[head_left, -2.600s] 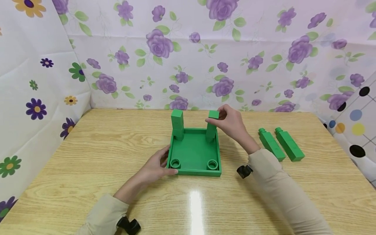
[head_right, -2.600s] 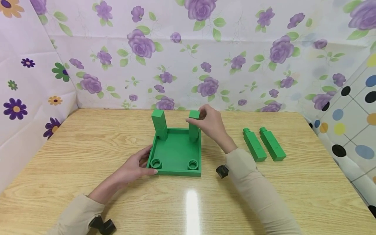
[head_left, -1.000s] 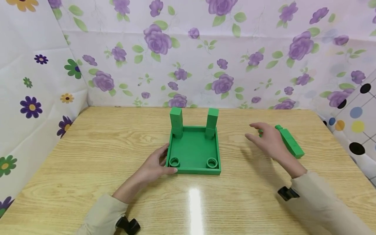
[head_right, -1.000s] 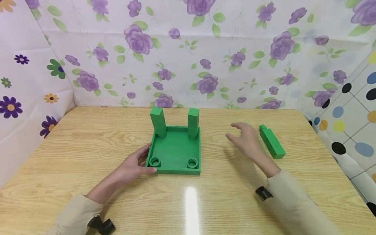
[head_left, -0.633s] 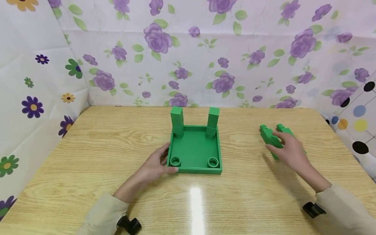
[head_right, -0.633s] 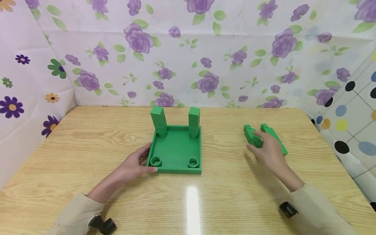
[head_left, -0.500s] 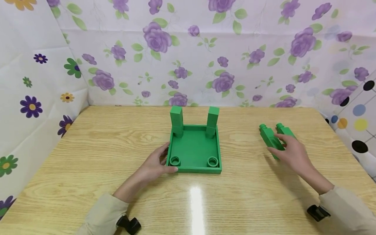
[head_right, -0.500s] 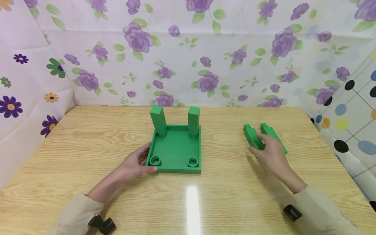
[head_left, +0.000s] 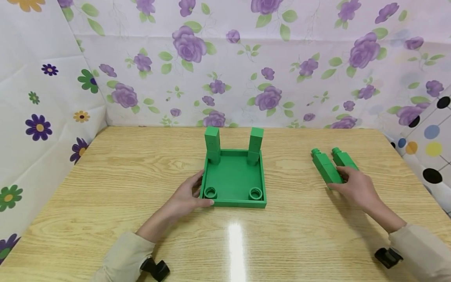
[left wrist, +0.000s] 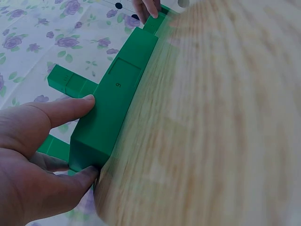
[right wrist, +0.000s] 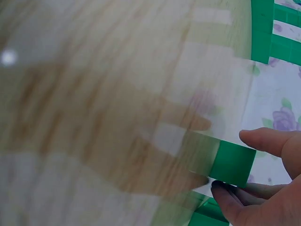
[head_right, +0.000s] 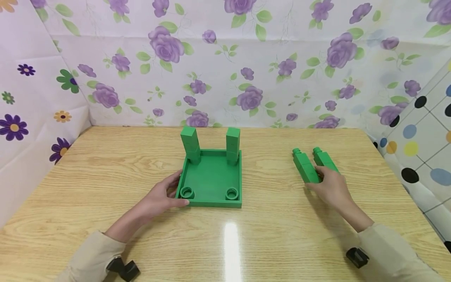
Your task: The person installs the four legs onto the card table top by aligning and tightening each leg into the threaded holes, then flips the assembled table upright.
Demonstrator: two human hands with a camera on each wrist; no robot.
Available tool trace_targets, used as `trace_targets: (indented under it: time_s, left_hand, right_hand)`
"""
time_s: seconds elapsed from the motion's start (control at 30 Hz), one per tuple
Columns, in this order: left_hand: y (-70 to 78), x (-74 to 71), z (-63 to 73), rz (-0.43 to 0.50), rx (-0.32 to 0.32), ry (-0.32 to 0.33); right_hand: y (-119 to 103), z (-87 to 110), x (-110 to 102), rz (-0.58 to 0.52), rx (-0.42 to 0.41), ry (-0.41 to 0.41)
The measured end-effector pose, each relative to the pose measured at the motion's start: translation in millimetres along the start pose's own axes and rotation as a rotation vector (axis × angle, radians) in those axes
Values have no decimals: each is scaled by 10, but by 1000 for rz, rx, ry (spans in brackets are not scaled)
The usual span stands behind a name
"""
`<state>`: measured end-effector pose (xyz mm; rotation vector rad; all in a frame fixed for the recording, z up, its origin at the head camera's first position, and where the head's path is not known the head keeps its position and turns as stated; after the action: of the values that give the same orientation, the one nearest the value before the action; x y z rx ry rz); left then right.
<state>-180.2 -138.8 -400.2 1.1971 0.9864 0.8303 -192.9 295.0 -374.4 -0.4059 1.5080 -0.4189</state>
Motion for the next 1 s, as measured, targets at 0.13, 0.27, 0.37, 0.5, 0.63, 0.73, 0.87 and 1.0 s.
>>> trace_targets:
  time_s: [0.13,0.27,0.37,0.5,0.63,0.73,0.87,1.0]
  left_hand:
    - [0,-4,2,2,-2,1]
    - [0,-6,4,9,9,-5]
    - [-1,-3,5,9,12,-11]
    - [-4,0,4,10,4,-9]
    - [-7,0,3,10,-1,-5]
    - [-9,0,2,10,0,-9]
    - [-6,-2,3,18,6,-13]
    - [3,-6,8,19,11,-15]
  right_hand:
    - [-4,-12,14,29,-5,9]
    - [0,-16,11,32,-8,21]
    - [-1,-9,12,22,-11,30]
    - [-18,1,20,4,-24,50]
    - [-47,8,19,-17,-26,59]
    - [-83,21,0,-48,-32,63]
    - [-150,30,-53,-118,-62,66]
    - [-212,36,-123,-233,-72,23]
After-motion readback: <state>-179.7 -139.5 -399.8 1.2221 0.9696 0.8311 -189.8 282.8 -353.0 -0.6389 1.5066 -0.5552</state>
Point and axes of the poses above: each hand's wrist, its own z-axis away from the middle knuckle, its own x-axis out of the palm, y = z × x, the point moved 4 cm from there along -z, towards the middle knuckle, and after that the axes turned 4 degrees about x, right-handed, at the moved point
